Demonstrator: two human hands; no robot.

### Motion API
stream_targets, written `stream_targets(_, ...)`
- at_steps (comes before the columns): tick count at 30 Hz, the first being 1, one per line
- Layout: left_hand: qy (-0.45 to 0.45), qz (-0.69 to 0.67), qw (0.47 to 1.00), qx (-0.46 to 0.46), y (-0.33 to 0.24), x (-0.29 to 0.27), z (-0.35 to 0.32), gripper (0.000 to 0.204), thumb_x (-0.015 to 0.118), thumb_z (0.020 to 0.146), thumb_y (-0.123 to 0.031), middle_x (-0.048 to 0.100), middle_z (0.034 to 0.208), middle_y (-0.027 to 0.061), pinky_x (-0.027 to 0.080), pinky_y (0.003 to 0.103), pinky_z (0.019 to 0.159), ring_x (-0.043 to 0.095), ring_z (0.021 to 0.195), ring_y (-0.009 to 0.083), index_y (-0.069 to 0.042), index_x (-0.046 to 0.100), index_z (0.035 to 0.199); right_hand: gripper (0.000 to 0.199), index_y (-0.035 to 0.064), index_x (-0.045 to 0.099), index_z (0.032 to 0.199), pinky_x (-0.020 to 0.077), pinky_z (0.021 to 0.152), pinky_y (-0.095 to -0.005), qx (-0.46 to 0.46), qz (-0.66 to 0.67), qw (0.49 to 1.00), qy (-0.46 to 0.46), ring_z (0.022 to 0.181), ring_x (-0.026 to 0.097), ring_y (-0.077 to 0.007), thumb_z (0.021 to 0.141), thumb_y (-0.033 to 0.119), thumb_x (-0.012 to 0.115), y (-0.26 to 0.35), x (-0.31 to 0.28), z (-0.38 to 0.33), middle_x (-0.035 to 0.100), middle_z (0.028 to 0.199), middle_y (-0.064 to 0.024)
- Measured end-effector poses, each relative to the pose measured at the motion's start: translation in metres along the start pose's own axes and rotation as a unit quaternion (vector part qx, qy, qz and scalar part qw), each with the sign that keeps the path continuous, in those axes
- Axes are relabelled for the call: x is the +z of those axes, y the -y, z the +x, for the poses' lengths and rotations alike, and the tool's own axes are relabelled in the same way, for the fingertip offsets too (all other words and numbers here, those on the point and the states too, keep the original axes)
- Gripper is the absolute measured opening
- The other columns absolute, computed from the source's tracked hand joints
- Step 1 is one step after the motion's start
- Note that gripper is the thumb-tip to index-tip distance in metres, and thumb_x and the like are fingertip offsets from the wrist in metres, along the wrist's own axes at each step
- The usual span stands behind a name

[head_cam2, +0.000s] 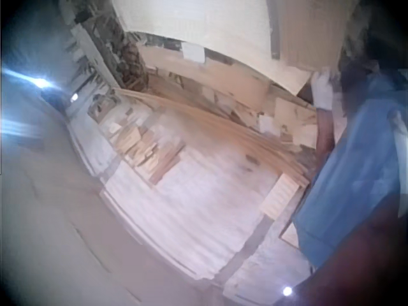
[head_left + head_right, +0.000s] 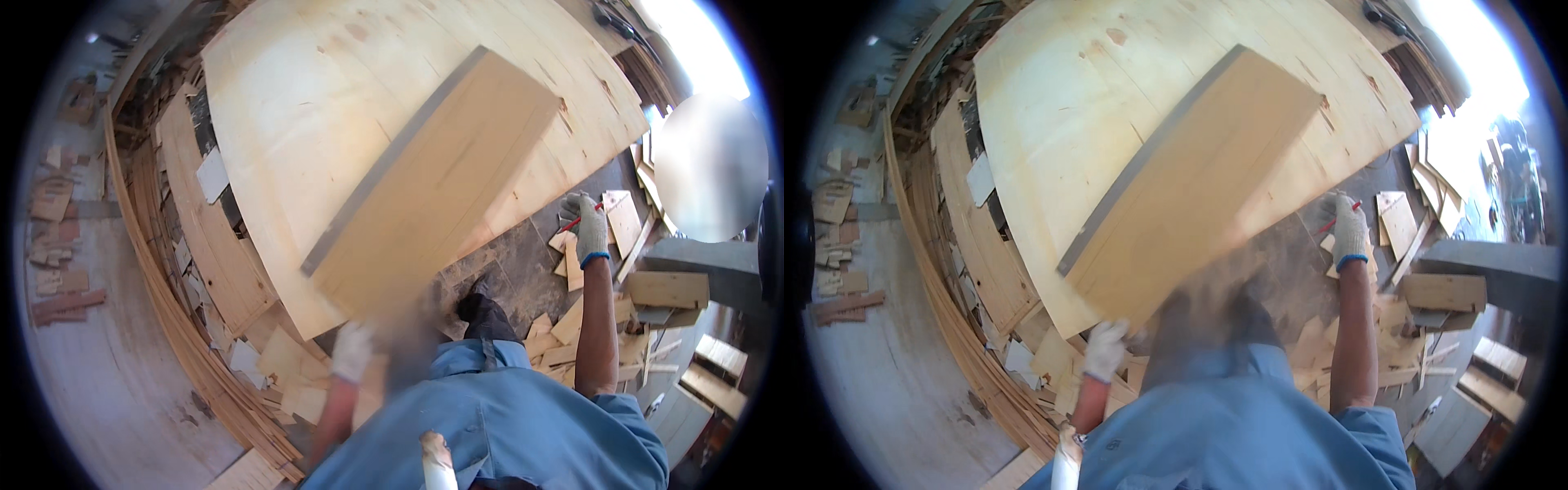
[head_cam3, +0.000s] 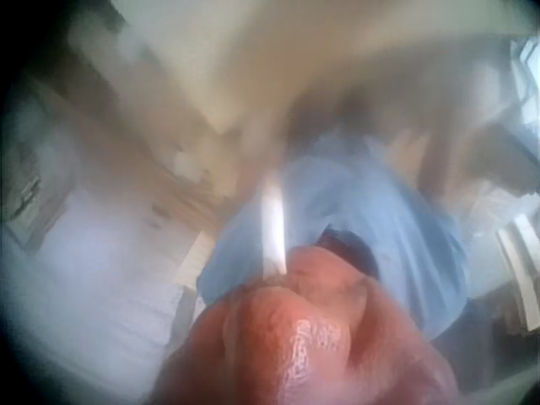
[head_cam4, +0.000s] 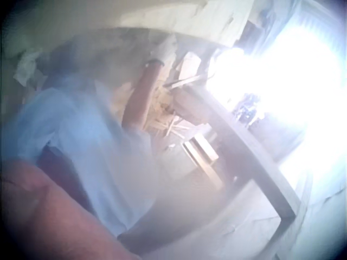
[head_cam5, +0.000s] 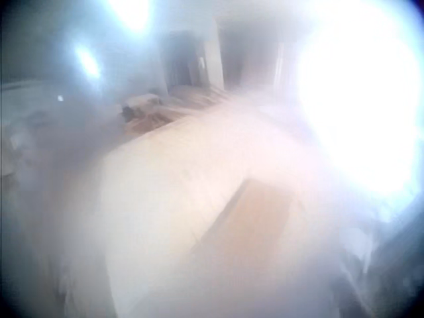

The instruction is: The person marks a large plywood sheet using a smaller board as a template and a red pencil, then hammers nails into the plywood and uses a nail gun to fasten the pieces together. The person works in a cluttered workshop with wood scraps on the floor.

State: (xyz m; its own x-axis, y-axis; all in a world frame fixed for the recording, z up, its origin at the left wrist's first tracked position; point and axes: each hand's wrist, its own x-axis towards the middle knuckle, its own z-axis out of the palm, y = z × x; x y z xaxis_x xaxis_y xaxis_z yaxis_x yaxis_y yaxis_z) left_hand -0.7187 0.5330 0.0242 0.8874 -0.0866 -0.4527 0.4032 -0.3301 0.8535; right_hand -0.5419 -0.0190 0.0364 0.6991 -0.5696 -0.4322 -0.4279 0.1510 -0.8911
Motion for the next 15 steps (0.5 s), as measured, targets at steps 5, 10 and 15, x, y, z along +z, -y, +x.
stream_targets(5, 0.024, -0.088, 0.972, -0.216, 0.078, -0.227, -0.090, 0.029, 0.060, 0.105, -0.026, 0.074, 0.116, 0.0087, 0.060, 0.043, 0.082, 0.071, 0.108, 0.0274, -0.004, 0.070, 0.121, 0.036, 0.0055, 0.077, 0.109, 0.0572, 0.070, -0.0391, -0.035, -0.235, 0.969, -0.063, 0.086, 0.076, -0.0220, 0.106, 0.036, 0.059, -0.040, 0.014, -0.032, 0.076, 0.094, -0.0143)
stream_targets(10, -0.237, -0.143, 0.918, -0.285, 0.089, -0.352, -0.063, 0.063, 0.054, 0.109, -0.043, 0.054, 0.159, 0.0134, 0.054, 0.050, 0.102, 0.060, 0.132, 0.0272, -0.001, 0.050, 0.156, 0.034, 0.0031, 0.074, 0.100, 0.0528, 0.069, -0.0375, -0.079, -0.304, 0.941, -0.126, 0.079, 0.068, -0.0189, 0.108, 0.032, 0.058, -0.101, 0.068, -0.108, 0.070, 0.082, -0.0081)
stream_targets(15, -0.337, -0.145, 0.922, -0.124, 0.025, -0.379, 0.034, 0.072, 0.051, 0.110, -0.050, 0.051, 0.161, 0.0134, 0.038, 0.045, 0.121, 0.051, 0.143, 0.0296, 0.000, 0.047, 0.160, 0.034, -0.0007, 0.072, 0.102, 0.0504, 0.071, -0.0367, 0.048, -0.181, 0.982, -0.023, 0.076, 0.061, -0.0160, 0.109, 0.030, 0.058, -0.136, 0.117, -0.162, 0.068, 0.081, -0.0068)
